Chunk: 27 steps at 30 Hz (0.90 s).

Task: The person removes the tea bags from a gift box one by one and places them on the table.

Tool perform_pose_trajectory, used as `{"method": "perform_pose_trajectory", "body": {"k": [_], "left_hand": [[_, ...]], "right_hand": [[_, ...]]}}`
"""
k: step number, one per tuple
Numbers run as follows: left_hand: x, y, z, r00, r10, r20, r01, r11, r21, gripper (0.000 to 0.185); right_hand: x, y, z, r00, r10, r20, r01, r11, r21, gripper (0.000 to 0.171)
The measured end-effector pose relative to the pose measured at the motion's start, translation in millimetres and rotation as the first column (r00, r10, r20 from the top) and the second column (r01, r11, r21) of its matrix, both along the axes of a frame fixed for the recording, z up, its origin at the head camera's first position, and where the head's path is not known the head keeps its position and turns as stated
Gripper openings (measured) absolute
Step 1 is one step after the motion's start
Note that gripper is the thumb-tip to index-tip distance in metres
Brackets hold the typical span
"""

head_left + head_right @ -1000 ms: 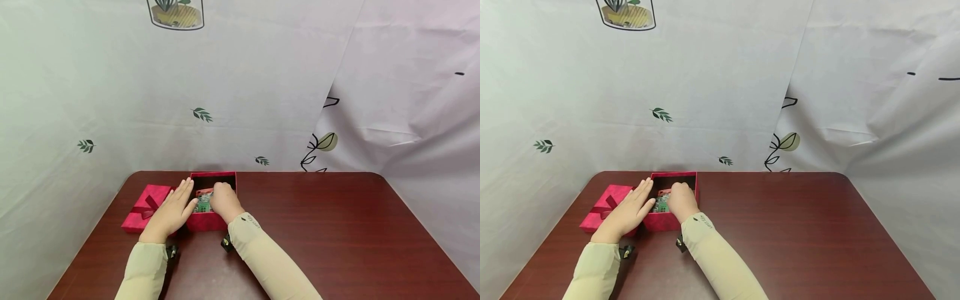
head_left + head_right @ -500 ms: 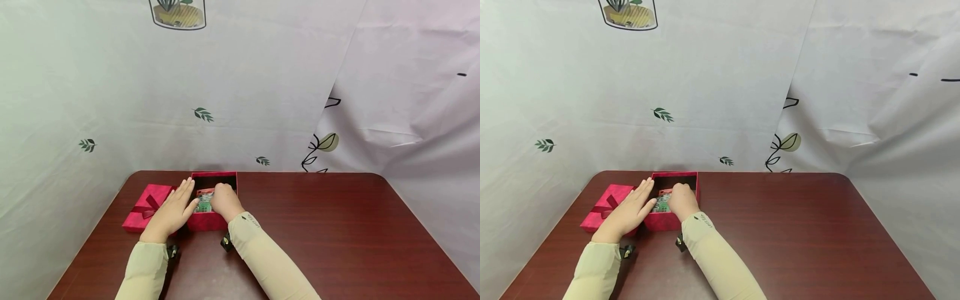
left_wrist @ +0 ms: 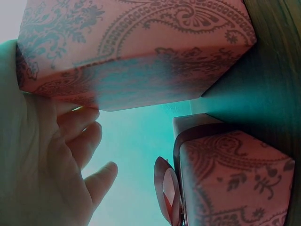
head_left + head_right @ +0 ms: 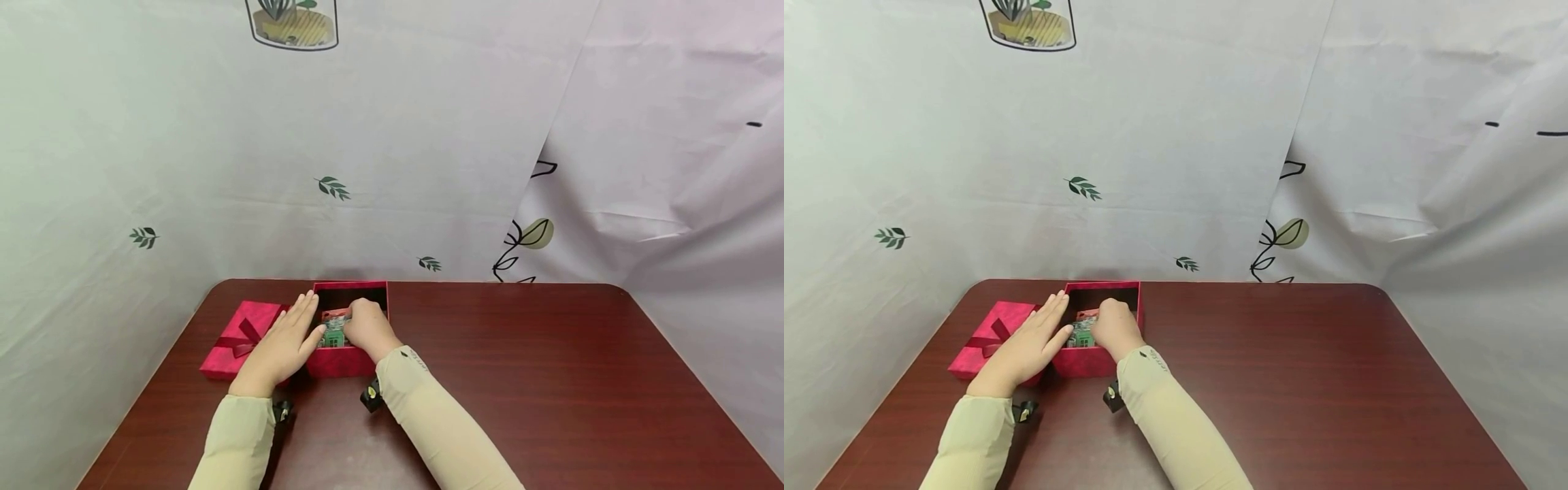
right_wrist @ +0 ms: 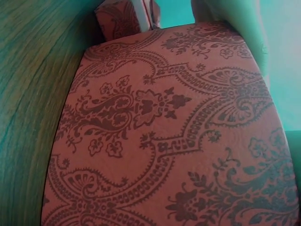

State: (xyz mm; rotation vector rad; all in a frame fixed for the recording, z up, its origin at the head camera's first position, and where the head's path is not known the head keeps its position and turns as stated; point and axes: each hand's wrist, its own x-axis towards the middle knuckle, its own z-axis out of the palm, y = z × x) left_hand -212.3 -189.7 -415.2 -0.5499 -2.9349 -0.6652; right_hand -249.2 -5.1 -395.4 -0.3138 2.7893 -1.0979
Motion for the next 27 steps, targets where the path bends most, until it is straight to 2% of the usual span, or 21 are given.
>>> {"method": "perform_pose_trajectory", "body": {"k": [7, 15, 22, 27], "left_hand": [[0.1, -0.5, 0.1, 1.0, 0.004, 0.004, -0.004, 1.0, -0.002, 0.068], [-0.4, -0.6, -0.9, 1.0, 0.003, -0.002, -0.003, 1.0, -0.011, 0.068], [0.5, 0.0, 0.6, 1.0, 0.002, -0.005, -0.002, 1.0, -0.016, 0.067], [1.1, 0.2, 1.2, 1.0, 0.005, -0.021, -0.006, 1.0, -0.02, 0.066]], "right_hand": [[-0.2, 1.5, -0.3, 0.998, -0.003, -0.066, 0.0, 0.998, -0.057, 0.008], [0.7, 4.4, -0.4, 0.992, -0.07, -0.109, 0.048, 0.98, -0.191, 0.009], [4.7, 11.3, 5.8, 0.971, -0.099, -0.219, 0.044, 0.969, -0.243, 0.012], [8.5, 23.1, 8.8, 0.948, -0.159, -0.276, 0.057, 0.938, -0.343, 0.017]]}}
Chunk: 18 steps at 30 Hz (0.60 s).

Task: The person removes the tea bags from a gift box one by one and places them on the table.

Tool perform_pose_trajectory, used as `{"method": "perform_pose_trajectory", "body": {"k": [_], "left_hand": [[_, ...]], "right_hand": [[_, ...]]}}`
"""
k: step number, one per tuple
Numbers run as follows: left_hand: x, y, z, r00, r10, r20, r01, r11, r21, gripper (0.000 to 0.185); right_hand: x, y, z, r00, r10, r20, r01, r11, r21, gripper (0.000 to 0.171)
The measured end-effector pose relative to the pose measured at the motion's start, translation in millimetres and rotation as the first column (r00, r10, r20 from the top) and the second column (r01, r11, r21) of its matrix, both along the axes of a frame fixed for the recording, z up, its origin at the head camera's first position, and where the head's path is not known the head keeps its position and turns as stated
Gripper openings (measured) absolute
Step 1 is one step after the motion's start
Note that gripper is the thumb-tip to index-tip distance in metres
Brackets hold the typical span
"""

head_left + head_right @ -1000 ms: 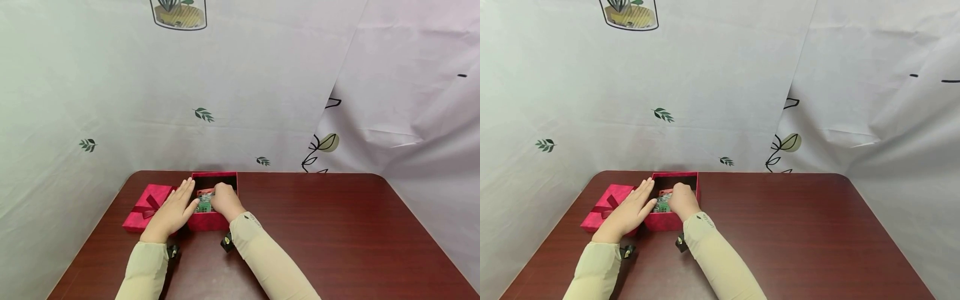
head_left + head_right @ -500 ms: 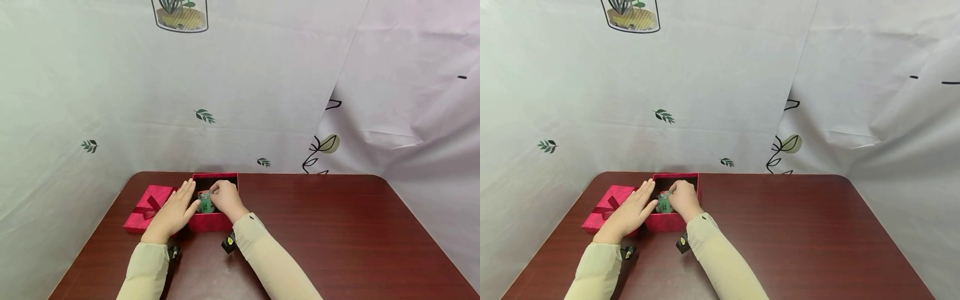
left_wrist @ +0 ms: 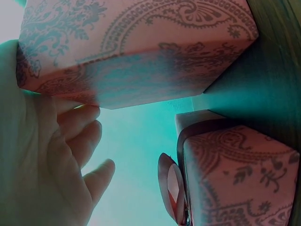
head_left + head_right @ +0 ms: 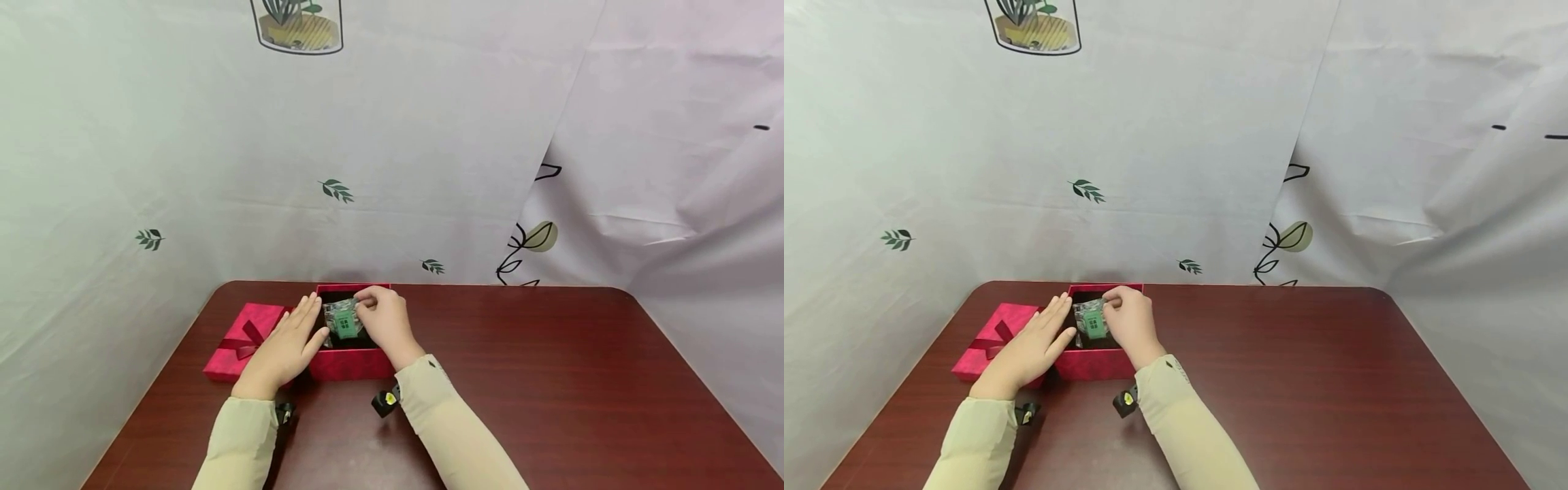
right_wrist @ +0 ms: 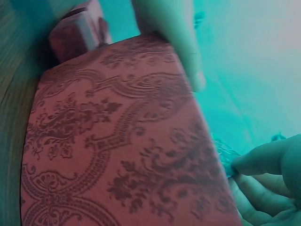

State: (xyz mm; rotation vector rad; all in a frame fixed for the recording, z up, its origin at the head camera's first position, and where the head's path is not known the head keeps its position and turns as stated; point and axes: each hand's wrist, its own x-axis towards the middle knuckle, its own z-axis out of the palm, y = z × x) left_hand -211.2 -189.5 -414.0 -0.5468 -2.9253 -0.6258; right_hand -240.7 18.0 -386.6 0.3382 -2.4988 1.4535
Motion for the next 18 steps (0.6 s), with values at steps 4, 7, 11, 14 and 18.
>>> {"method": "perform_pose_trajectory", "body": {"k": [4, 7, 11, 14, 18], "left_hand": [[0.7, 0.5, 0.6, 1.0, 0.002, -0.017, -0.002, 1.0, -0.007, 0.066], [0.6, 0.4, 1.1, 1.0, 0.004, -0.013, -0.004, 1.0, -0.017, 0.066], [0.4, -0.2, 1.1, 1.0, 0.004, -0.021, -0.004, 1.0, -0.03, 0.067], [0.9, 0.5, 1.4, 0.999, 0.003, -0.033, -0.004, 1.0, -0.03, 0.067], [1.6, 2.3, 2.5, 0.999, 0.001, -0.036, -0.003, 0.999, -0.035, 0.065]], "right_hand": [[2.2, 12.7, -1.3, 1.0, -0.019, 0.012, 0.02, 0.992, -0.126, 0.019], [3.0, 22.3, -2.3, 0.999, -0.018, 0.027, 0.023, 0.976, -0.218, 0.019], [2.7, 34.7, -3.0, 0.998, -0.013, 0.055, 0.032, 0.933, -0.358, 0.019], [2.5, 44.2, -2.3, 0.996, -0.029, 0.087, 0.065, 0.893, -0.446, 0.019], [3.2, 57.5, -1.2, 0.99, -0.066, 0.126, 0.123, 0.842, -0.525, 0.019]]}}
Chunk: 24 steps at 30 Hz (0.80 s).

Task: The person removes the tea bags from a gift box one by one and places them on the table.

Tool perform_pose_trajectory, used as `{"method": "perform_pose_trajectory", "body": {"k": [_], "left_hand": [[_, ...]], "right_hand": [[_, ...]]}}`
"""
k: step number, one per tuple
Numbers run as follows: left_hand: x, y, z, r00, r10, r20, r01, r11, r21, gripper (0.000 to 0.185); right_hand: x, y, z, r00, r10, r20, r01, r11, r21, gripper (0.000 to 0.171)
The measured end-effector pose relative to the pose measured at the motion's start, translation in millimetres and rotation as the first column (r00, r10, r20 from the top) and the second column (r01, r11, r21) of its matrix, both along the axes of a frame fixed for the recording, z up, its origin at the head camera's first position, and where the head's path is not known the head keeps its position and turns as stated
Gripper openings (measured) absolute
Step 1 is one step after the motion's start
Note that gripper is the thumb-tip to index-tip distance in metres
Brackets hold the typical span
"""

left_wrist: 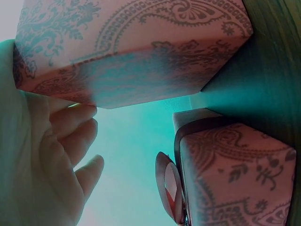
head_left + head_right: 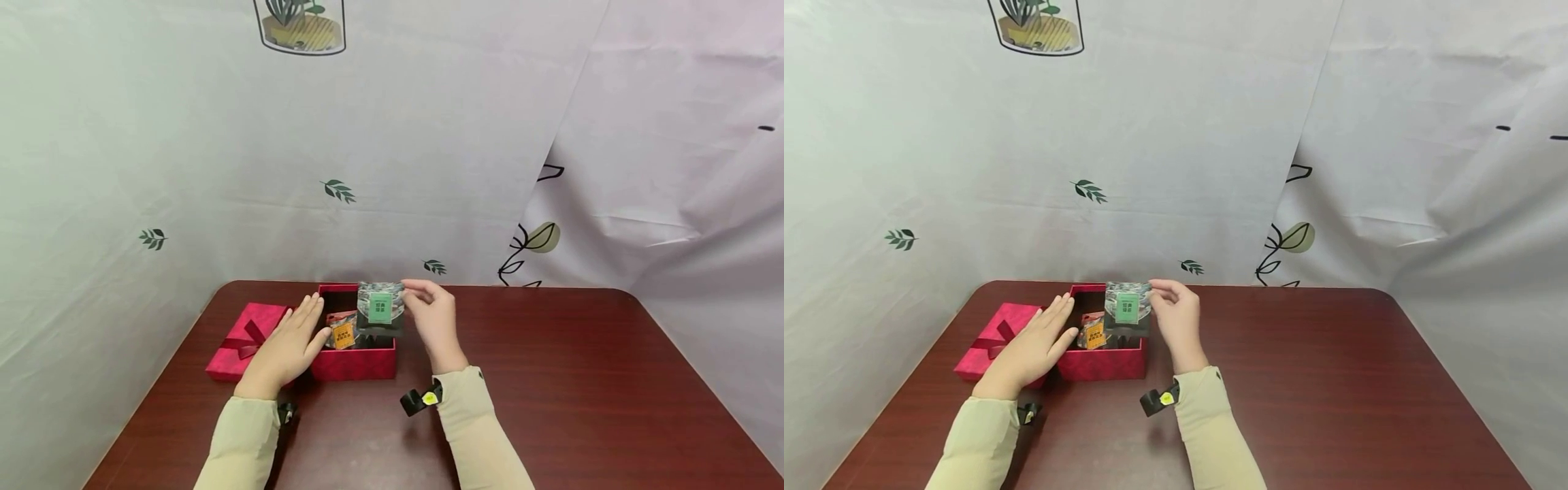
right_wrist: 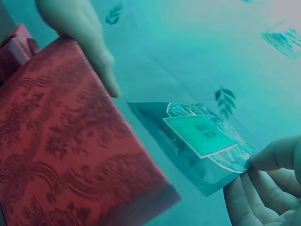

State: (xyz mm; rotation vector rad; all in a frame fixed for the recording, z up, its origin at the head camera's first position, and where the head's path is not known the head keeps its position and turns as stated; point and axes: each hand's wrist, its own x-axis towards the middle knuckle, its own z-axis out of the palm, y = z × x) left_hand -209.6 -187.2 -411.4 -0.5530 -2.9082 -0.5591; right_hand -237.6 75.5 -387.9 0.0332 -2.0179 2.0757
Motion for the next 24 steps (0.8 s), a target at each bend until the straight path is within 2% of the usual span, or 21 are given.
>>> {"method": "perform_pose_trajectory", "body": {"k": [3, 12, 18, 24], "left_hand": [[0.1, 0.8, 0.0, 1.0, -0.001, 0.001, 0.001, 1.0, -0.007, 0.065], [-0.7, -0.6, -0.9, 1.0, 0.006, 0.004, -0.006, 1.0, -0.006, 0.067], [-1.8, -0.9, -1.6, 1.0, 0.006, 0.005, -0.006, 1.0, -0.005, 0.067], [-2.4, -0.8, -1.5, 1.0, -0.001, -0.002, 0.001, 1.0, -0.002, 0.067]], "right_hand": [[-0.8, 9.8, -1.9, 0.999, -0.037, 0.026, 0.038, 0.997, -0.06, 0.021], [-13.0, 35.5, -14.0, 0.987, -0.1, 0.128, 0.12, 0.98, -0.158, 0.024], [-19.8, 48.8, -24.4, 0.971, -0.155, 0.18, 0.185, 0.97, -0.16, 0.025], [-24.9, 54.7, -34.5, 0.958, -0.175, 0.225, 0.21, 0.967, -0.144, 0.024]]}}
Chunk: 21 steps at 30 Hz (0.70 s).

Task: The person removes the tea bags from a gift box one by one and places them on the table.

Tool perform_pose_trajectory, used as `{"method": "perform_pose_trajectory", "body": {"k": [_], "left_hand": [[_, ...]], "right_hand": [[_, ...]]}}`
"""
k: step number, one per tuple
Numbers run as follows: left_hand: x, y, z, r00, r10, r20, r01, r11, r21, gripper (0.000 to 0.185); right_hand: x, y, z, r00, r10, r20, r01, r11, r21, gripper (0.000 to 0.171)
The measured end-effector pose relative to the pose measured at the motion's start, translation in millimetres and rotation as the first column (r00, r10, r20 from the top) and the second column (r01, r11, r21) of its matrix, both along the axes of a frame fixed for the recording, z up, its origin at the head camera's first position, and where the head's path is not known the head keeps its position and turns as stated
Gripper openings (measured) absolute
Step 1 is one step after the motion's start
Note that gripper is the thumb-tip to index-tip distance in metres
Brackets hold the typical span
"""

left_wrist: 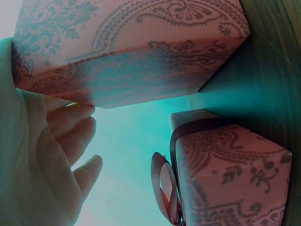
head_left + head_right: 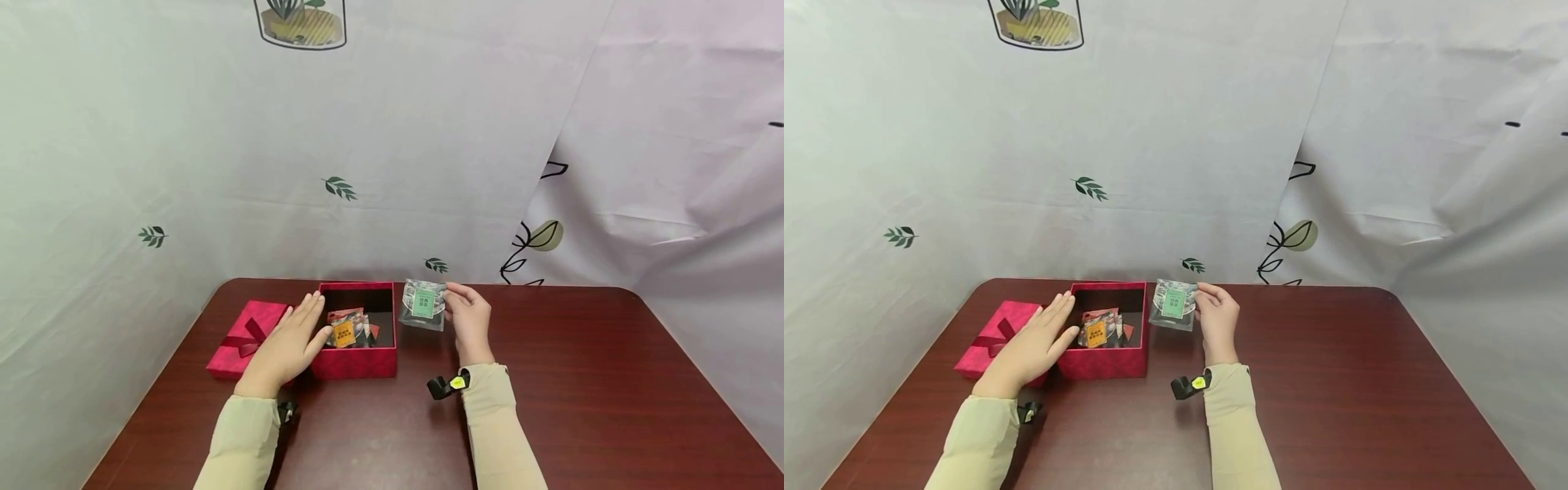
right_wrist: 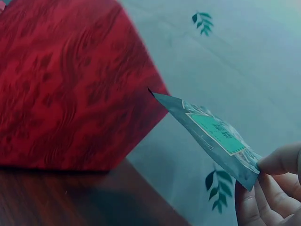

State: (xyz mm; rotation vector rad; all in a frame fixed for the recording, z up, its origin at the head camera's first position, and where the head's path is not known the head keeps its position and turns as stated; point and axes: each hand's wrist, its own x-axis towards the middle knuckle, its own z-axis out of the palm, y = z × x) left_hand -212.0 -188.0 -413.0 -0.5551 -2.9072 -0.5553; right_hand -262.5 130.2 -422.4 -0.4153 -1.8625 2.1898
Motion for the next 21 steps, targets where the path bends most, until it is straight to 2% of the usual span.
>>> {"method": "perform_pose_trajectory", "body": {"k": [7, 14, 21], "left_hand": [[-0.1, -0.6, -1.4, 1.0, 0.004, 0.009, -0.004, 1.0, 0.006, 0.067], [0.3, -0.8, -1.3, 1.0, 0.004, 0.019, -0.004, 1.0, 0.007, 0.068], [-0.9, -1.2, -1.5, 1.0, 0.0, 0.015, 0.0, 1.0, 0.01, 0.068]], "right_hand": [[-6.2, -0.3, -18.8, 0.999, -0.002, 0.042, 0.0, 0.999, 0.041, 0.023], [-8.3, -0.9, -41.4, 0.996, 0.037, 0.08, -0.045, 0.994, 0.101, 0.026], [-10.0, -2.6, -49.8, 0.992, 0.073, 0.107, -0.087, 0.987, 0.133, 0.029]]}}
